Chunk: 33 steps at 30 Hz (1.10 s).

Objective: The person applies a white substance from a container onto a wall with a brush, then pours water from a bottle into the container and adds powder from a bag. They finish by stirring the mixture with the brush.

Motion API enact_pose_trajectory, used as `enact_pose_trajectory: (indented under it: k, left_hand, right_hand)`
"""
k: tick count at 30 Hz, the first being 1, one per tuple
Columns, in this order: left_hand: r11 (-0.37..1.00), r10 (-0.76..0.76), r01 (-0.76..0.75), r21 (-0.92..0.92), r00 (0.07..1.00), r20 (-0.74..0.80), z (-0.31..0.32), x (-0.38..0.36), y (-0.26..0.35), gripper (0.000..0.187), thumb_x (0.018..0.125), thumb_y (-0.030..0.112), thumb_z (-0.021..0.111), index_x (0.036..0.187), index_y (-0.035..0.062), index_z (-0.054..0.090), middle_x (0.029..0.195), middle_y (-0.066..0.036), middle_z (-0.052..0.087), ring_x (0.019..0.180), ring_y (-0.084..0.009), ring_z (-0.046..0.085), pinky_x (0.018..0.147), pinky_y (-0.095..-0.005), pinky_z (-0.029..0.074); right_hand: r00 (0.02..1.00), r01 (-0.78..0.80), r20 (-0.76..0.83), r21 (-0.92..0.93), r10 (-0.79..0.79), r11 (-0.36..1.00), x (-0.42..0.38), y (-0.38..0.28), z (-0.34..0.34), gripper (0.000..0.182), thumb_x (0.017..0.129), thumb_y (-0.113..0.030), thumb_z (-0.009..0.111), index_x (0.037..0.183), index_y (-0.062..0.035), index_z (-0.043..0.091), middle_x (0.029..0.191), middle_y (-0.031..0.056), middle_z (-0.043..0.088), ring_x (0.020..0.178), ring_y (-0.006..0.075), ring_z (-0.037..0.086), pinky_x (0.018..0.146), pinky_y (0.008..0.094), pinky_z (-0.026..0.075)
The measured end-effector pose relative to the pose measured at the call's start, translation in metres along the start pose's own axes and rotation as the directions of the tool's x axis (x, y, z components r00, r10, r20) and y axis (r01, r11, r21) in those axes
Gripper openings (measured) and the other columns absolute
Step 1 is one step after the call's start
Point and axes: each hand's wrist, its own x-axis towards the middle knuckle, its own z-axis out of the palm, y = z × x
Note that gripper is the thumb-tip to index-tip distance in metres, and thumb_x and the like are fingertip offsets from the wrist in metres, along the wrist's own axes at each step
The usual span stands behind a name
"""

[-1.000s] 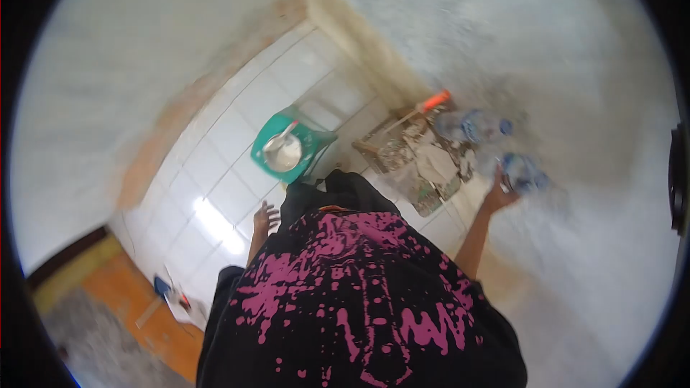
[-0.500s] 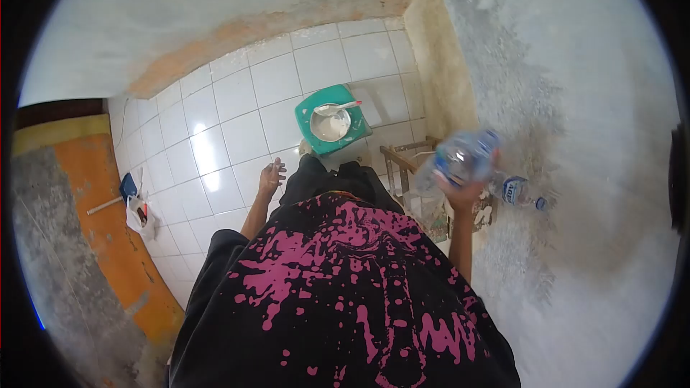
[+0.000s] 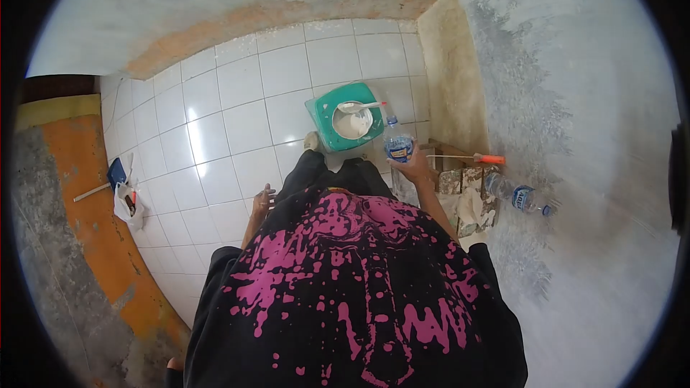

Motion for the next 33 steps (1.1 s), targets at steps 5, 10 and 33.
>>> enact_pose_trajectory:
  k: [5, 10, 33]
  left_hand:
    - [0.998, 0.051, -0.054, 0.029, 0.995, 0.084, -0.025, 0.018, -0.004, 0.078, 0.091, 0.068, 0.048, 0.127, -0.0003, 0.056, 0.108, -0.016, 0.066, 0.087, -0.0250, 0.064, 0.075, -0.0427, 0.052]
    - [0.996, -0.060, 0.055, 0.067, 0.996, 0.072, -0.034, 0.034, 0.022, 0.075, 0.092, 0.068, 0.045, 0.129, 0.0040, 0.055, 0.115, -0.015, 0.066, 0.093, -0.0259, 0.065, 0.078, -0.0427, 0.051]
    - [0.998, 0.014, -0.022, 0.066, 0.993, 0.117, -0.058, 0.063, 0.050, 0.077, 0.090, 0.070, 0.047, 0.127, 0.0024, 0.056, 0.115, -0.016, 0.066, 0.085, -0.0254, 0.067, 0.070, -0.0385, 0.052]
  right_hand:
    - [0.997, -0.075, 0.021, -0.076, 0.077, 0.994, -0.016, -0.011, 0.018, 0.100, 0.060, -0.052, 0.083, 0.134, 0.0008, 0.042, 0.105, 0.0224, 0.067, 0.098, 0.0374, 0.066, 0.084, 0.0442, 0.053]
    - [0.999, -0.029, 0.022, -0.060, 0.031, 0.998, -0.023, -0.004, 0.043, 0.101, 0.061, -0.054, 0.082, 0.134, 0.0021, 0.041, 0.108, 0.0235, 0.066, 0.099, 0.0395, 0.066, 0.084, 0.0453, 0.053]
    - [0.969, -0.185, 0.142, -0.126, 0.203, 0.975, -0.040, -0.039, 0.045, 0.102, 0.063, -0.059, 0.081, 0.135, 0.0013, 0.040, 0.107, 0.0238, 0.068, 0.102, 0.0406, 0.065, 0.086, 0.0459, 0.052]
